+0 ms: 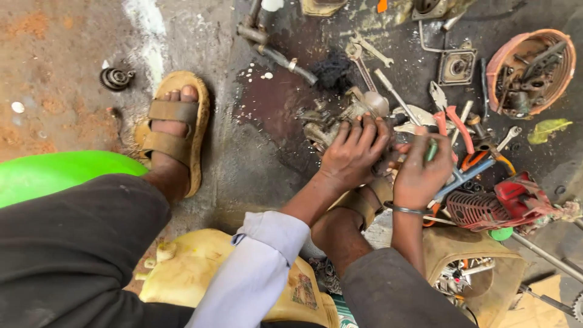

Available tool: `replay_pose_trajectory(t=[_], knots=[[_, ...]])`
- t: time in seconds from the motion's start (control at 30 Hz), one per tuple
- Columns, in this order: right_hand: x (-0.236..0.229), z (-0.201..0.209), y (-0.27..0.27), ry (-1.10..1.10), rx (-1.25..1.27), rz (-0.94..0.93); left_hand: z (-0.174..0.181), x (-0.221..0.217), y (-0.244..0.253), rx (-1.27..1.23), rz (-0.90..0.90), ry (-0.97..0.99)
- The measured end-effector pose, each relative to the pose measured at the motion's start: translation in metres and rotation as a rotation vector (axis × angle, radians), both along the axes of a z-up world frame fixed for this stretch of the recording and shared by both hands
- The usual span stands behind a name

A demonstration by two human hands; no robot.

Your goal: The person sits on the ground of a repair workshop and works on a small brush-cutter engine. They unscrew and remove parts from the engine using a screwdriver, handle the carburetor and pull-start assembly by hand, and reposition the engine while loosening components.

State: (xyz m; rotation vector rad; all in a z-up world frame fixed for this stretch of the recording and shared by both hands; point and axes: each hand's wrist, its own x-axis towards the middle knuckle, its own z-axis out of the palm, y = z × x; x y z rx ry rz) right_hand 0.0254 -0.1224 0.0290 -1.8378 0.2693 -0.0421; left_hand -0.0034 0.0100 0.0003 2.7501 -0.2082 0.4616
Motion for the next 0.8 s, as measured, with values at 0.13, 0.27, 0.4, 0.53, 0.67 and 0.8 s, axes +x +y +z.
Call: replay_pose_trajectory(t=[0.13,0.27,0.4,0.53,0.67,0.8], knots=[[-0.011,-0.003,-0.009,-0.276,-0.857,0.022,-0.001,-0.005,-0.002,0.148,0.007,0.008],[-0.002,0.018,0.005,-0.002,-0.804,-0.015,0.004,-0.003,-0.002,0.146,0.014,0.032],[0.000,0.003,-0.001,0.004,-0.264,-0.129,0.005,-0.001,-0.001,0.126,0.044,0.006],[-0.001,-0.001,-0.001,0.054,-0.153,-0.144,0.000,-0.006,-0.003,0.161,0.051,0.046],[0.000,-0.004,-0.003,-0.050,-0.307,-0.137,-0.002,-0.003,-0.004,0.175,0.043,-0.003],[0.009,-0.002,-0.013,-0.278,-1.041,0.031,0.003,-0.003,-0.001,0.147,0.054,-0.018]])
